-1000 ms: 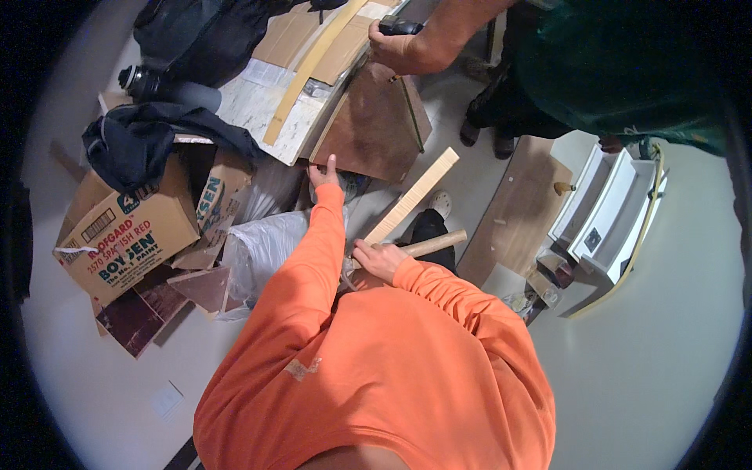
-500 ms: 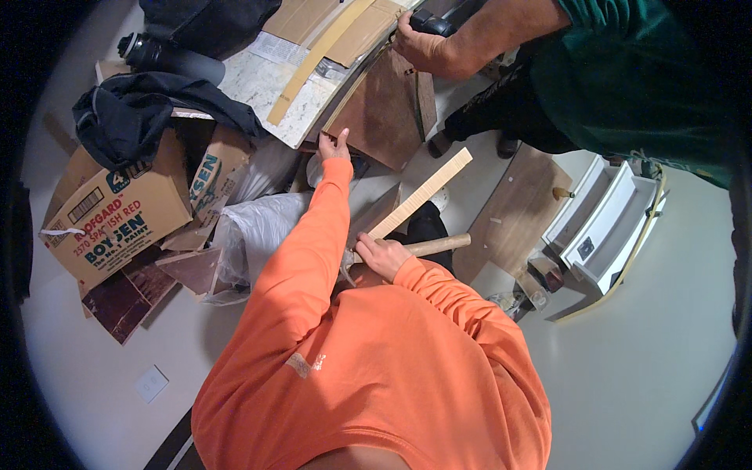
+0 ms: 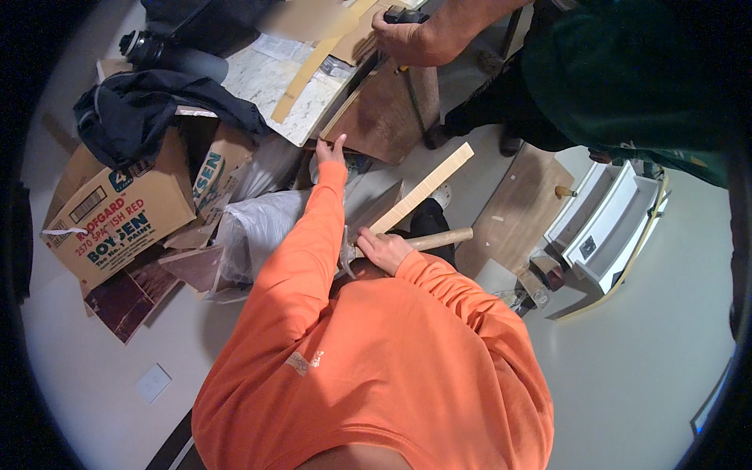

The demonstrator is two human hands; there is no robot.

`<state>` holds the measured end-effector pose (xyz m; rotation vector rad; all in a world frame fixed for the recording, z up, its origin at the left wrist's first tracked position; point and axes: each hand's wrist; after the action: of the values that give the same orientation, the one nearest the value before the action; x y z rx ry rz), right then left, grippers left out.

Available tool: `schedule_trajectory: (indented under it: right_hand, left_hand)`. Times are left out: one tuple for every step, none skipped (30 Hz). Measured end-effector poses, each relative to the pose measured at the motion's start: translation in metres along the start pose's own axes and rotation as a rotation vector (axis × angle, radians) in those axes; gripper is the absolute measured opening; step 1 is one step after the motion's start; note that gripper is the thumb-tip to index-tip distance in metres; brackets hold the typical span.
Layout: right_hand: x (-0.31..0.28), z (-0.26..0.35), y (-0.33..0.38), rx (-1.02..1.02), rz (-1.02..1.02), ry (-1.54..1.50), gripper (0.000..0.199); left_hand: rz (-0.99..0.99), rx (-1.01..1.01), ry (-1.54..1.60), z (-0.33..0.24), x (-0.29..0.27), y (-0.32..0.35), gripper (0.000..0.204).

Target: The person assembles a curved wooden furniture component by positioning a thin wooden strip along its edge and securing it with a hammer. They repeatedly align and tap the strip into place while another person works nearby.

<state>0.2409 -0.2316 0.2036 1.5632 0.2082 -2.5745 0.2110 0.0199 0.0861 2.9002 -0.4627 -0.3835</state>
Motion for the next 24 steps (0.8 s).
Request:
schedule_trajectory:
  right_hand:
    - [0.0,0.0,-0.001,-0.004,-0.001,-0.001,0.021]
    - [0.0,-0.001,-0.002,-0.008,-0.002,-0.002,0.021]
    - [0.0,-0.001,-0.003,-0.008,-0.002,0.004,0.021]
    - [0.0,-0.001,-0.004,-0.009,-0.001,0.01,0.021]
    - [0.0,-0.001,-0.005,-0.002,0.002,0.01,0.021]
    - [0.001,-0.001,-0.006,-0.007,0.003,0.012,0.021]
    - [0.001,-0.001,-0.006,-0.004,0.007,0.008,0.021]
    - [0.001,-0.001,-0.006,0.006,0.022,-0.004,0.021]
    - [0.001,-0.001,-0.006,-0.004,0.003,0.001,0.021]
    - [0.002,-0.001,-0.005,-0.006,-0.002,-0.003,0.021]
    - [0.002,-0.001,-0.005,-0.006,-0.008,-0.008,0.021]
    - [0.003,-0.001,-0.003,-0.01,-0.015,-0.012,0.021]
    - [0.003,-0.001,-0.002,-0.009,-0.023,-0.016,0.022]
    - [0.004,-0.002,0.0,-0.006,-0.032,-0.02,0.022]
    - [0.005,-0.001,0.0,-0.002,-0.036,-0.03,0.024]
    - [0.006,-0.002,0.002,-0.006,-0.051,-0.03,0.024]
    - [0.008,-0.002,0.002,-0.005,-0.06,-0.038,0.024]
    - [0.009,-0.002,0.004,0.001,-0.057,-0.045,0.024]
    - [0.01,-0.001,0.004,-0.004,-0.104,-0.06,0.022]
    - [0.011,-0.002,0.005,-0.003,-0.102,-0.054,0.022]
    - [0.012,-0.002,0.006,-0.001,-0.097,-0.05,0.021]
    - [0.012,-0.002,0.007,-0.001,-0.091,-0.046,0.02]
    - [0.012,-0.003,0.007,-0.007,-0.076,-0.019,0.019]
    - [0.011,-0.003,0.008,-0.001,-0.075,-0.018,0.019]
  left_hand:
    - [-0.004,0.024,-0.136,-0.002,-0.003,0.003,0.051]
    - [-0.017,-0.007,-0.282,-0.005,-0.007,0.005,0.053]
    - [-0.021,-0.016,-0.419,-0.007,-0.01,0.007,0.055]
    - [-0.036,-0.015,-0.527,-0.01,-0.014,0.009,0.058]
    - [-0.042,0.009,-0.625,-0.012,-0.017,0.009,0.061]
    - [-0.033,0.034,-0.725,-0.014,-0.02,0.009,0.064]
    - [0.001,0.0,-0.765,-0.015,-0.023,0.007,0.066]
    - [0.051,-0.033,-0.806,-0.016,-0.024,0.005,0.068]
    - [0.056,-0.056,-0.847,-0.016,-0.024,0.004,0.07]
    - [0.072,-0.099,-0.84,-0.015,-0.024,0.002,0.07]
    - [0.043,-0.129,-0.834,-0.014,-0.022,0.001,0.07]
    - [0.043,-0.163,-0.813,-0.012,-0.02,0.001,0.07]
    - [0.014,-0.127,-0.785,-0.011,-0.019,0.001,0.065]
    - [-0.017,-0.074,-0.744,-0.009,-0.018,0.001,0.064]
    - [0.001,-0.031,-0.686,-0.008,-0.019,0.001,0.062]
    - [0.003,0.005,-0.637,-0.006,-0.021,0.002,0.06]
    - [-0.013,0.026,-0.636,-0.005,-0.022,0.001,0.055]
    - [-0.015,0.087,-0.648,-0.003,-0.024,0.0,0.055]
    - [-0.003,0.094,-0.667,-0.002,-0.026,0.0,0.056]
    - [0.004,0.129,-0.679,-0.001,-0.029,-0.001,0.056]
    - [0.025,0.109,-0.64,0.0,-0.03,-0.002,0.058]
    - [0.046,0.113,-0.656,-0.001,-0.031,-0.003,0.057]
    - [0.04,0.088,-0.673,-0.002,-0.031,-0.003,0.057]
    - [0.041,0.068,-0.689,-0.005,-0.031,-0.002,0.057]
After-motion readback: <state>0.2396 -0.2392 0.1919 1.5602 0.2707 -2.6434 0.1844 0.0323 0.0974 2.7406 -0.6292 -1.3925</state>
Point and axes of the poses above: each hand's wrist, its own y-axis away from the middle knuckle, its own x-axis out of the palm, z = x × y, and after that the axes turned 5 degrees about z, right-handed
